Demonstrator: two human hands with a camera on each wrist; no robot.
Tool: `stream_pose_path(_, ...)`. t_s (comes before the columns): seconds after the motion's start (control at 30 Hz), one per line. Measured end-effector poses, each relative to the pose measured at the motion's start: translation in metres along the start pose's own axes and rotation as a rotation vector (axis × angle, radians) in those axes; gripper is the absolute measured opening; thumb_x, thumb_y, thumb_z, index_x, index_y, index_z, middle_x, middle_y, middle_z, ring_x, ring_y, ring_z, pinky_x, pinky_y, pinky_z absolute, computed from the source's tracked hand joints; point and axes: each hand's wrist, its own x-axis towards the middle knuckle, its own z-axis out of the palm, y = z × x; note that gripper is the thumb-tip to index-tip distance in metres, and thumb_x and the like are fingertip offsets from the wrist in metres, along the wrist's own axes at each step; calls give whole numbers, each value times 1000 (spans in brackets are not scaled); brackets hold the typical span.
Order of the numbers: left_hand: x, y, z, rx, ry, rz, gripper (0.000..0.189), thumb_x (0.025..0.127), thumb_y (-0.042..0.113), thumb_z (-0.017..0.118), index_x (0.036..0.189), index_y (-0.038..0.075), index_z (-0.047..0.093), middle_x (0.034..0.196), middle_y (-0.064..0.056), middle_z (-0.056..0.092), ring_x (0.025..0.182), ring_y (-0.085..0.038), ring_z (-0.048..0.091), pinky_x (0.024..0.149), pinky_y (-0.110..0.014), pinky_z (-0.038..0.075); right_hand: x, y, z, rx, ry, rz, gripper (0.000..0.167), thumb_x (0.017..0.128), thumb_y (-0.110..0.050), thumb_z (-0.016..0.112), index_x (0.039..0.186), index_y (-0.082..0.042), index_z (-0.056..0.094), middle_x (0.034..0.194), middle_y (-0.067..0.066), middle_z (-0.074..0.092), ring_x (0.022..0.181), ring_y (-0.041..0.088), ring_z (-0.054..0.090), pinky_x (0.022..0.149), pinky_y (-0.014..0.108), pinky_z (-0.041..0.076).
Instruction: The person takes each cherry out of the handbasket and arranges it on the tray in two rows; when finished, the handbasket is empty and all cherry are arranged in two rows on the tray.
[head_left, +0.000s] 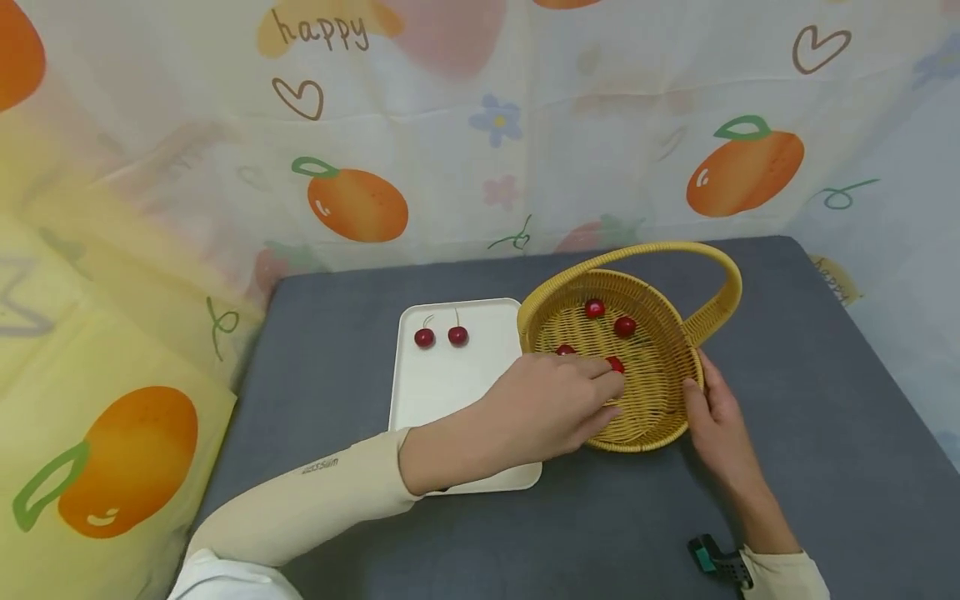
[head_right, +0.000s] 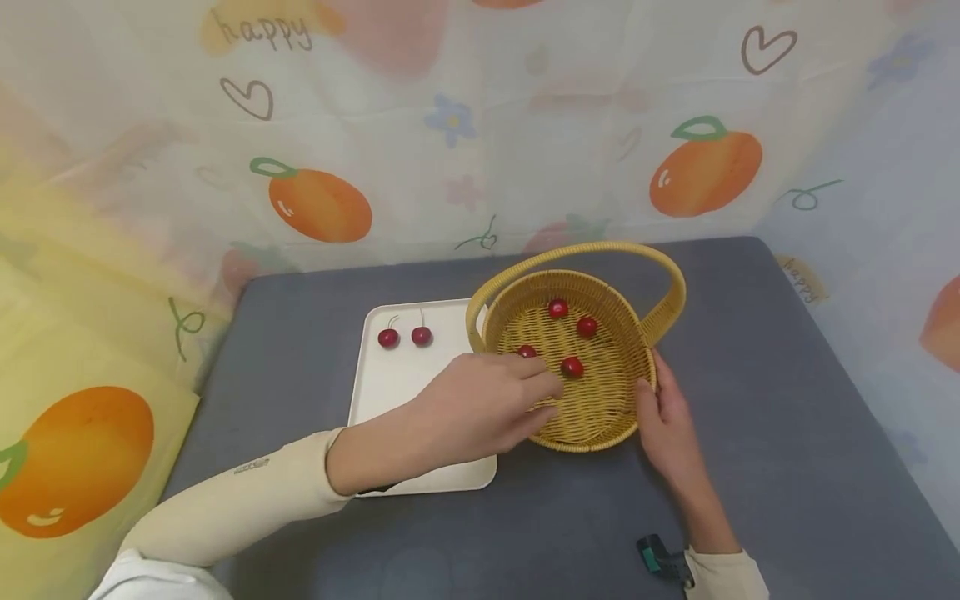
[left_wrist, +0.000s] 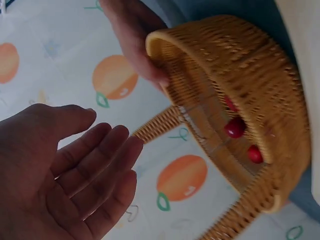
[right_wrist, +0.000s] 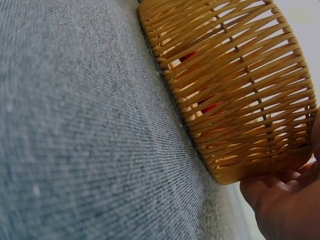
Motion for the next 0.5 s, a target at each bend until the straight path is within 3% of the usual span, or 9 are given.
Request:
stream_pose_path(0.1,17,5,-1,48,9,40,16,106,35,61,109,22,70,99,11,67,80,-6,63,66,-24,50,1,-1,1,10,5,0,57,116,-20,37,170,-21,18,170,22,27,146,48,39,97,5,41)
stream_pose_path(0.23,41,3,7,55,-5,40,18,107,31,59,114,21,72,103,8,69,79,-7,64,61,-23,49,3,-1,1,18,8,0,57,116,-19,37,170,-20,18,170,22,28,146,47,39,97,5,41)
stream_pose_path(0.5,76,-11,39,57,-152,-38,16,109,25,55,111,23,71,99,7,67,72,-6,59,55,-26,49,1,1,1,40,-12,-7,57,116,-19,36,170,-20,16,170,22,27,146,48,39,98,7,42)
